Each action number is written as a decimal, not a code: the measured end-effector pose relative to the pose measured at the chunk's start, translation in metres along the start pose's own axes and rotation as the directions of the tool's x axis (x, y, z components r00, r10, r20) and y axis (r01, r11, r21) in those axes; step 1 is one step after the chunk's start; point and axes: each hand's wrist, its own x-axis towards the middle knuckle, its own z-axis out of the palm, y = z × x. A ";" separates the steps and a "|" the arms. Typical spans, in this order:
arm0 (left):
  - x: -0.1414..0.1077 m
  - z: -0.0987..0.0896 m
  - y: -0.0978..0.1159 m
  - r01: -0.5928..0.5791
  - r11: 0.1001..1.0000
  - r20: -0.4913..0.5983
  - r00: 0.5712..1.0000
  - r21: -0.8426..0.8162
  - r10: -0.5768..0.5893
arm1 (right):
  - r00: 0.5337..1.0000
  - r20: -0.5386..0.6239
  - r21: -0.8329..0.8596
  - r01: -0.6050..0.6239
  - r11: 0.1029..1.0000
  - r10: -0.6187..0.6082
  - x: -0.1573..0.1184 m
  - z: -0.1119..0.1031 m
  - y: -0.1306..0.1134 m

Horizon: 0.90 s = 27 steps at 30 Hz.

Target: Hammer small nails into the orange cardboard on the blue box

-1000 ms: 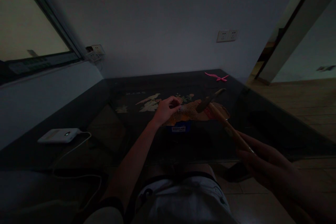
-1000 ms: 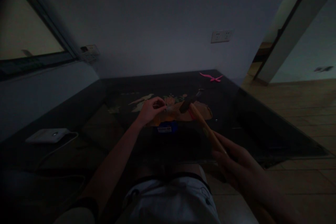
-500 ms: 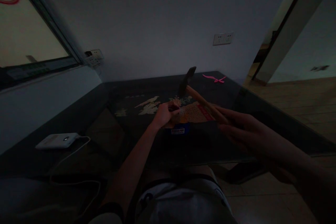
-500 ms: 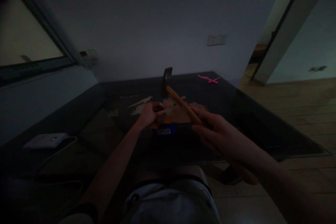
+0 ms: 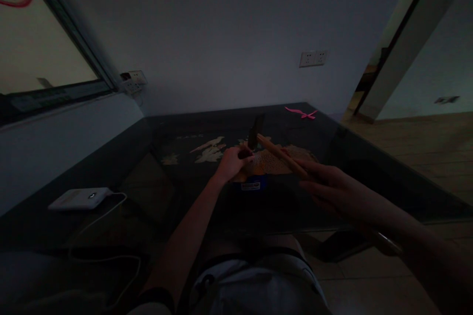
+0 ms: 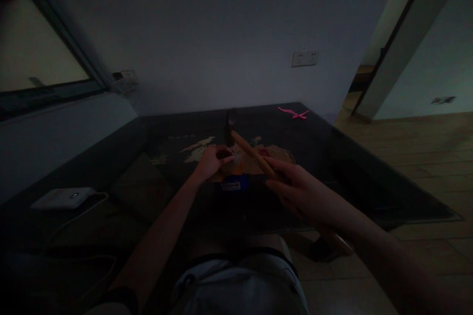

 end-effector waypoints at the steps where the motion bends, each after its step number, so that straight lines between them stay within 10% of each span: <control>1: 0.000 -0.001 0.001 0.008 1.000 -0.002 1.000 0.023 -0.008 | 1.000 0.007 -0.015 -0.020 1.000 0.020 0.001 0.001 0.001; 27: -0.001 -0.002 0.005 0.055 0.997 0.013 0.998 0.060 -0.056 | 0.999 0.015 -0.197 0.045 0.979 -0.043 0.000 -0.004 0.008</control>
